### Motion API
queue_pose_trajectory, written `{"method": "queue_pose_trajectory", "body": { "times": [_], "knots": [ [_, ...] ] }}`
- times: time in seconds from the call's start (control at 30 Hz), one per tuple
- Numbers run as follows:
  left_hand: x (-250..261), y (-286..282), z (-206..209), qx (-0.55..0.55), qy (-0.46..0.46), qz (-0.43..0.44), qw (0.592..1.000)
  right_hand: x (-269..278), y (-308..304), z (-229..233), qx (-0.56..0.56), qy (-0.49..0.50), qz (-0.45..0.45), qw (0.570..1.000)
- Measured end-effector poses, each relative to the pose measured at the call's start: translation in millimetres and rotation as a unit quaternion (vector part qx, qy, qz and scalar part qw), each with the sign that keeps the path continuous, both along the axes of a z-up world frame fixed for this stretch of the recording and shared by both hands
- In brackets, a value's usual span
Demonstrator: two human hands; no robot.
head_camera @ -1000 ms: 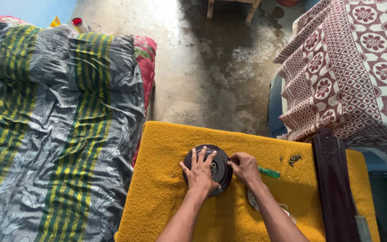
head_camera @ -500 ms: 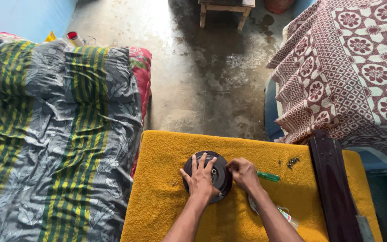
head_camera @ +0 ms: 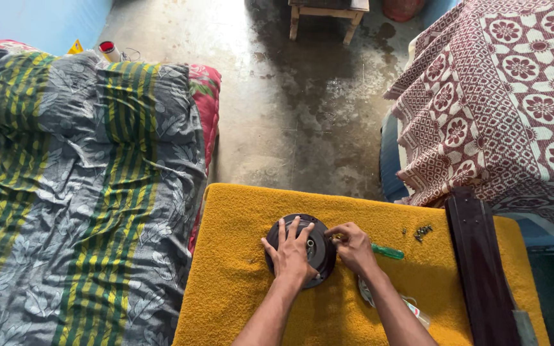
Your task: The person wipes a fan blade with a cloth, then uses a screwdriver to remove screws from the fan motor housing. They separate the housing into two halves, exposing the internal components, and continue to remove a ring from one half.
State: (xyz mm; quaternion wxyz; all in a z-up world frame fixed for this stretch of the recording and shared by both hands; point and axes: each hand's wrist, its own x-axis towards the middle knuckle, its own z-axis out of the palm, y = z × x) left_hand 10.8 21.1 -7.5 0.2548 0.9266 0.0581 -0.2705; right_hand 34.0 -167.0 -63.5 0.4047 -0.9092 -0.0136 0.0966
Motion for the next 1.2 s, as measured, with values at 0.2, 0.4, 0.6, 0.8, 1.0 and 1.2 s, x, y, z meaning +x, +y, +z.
{"method": "queue_pose_trajectory", "body": {
  "times": [0.2,0.4,0.6,0.8,1.0,1.2],
  "knots": [
    [-4.2,-0.2,1.3,-0.010,-0.008,0.002,1.000,-0.5,-1.1,-1.5,-0.058,0.010,-0.032,0.998],
    [-1.0,0.0,5.9,-0.007,0.004,0.000,1.000,-8.1,-1.0,-7.6,0.012,-0.038,-0.008,0.999],
    [-1.7,-1.2,6.0,-0.015,-0.002,0.006,1.000,-6.3,-3.2,-14.5,-0.068,0.049,-0.095,0.992],
    [-1.4,2.2,5.9,-0.015,-0.007,0.007,1.000,-8.2,0.5,-21.3,0.036,-0.071,-0.025,0.996],
    [-0.6,-0.1,2.5,-0.019,-0.011,0.011,1.000,-2.8,1.1,-13.5,-0.077,0.116,-0.133,0.981],
    [-4.2,1.5,1.2,-0.022,-0.018,0.009,1.000,-13.8,8.3,-9.6,0.036,-0.035,-0.060,0.997]
  ]
}}
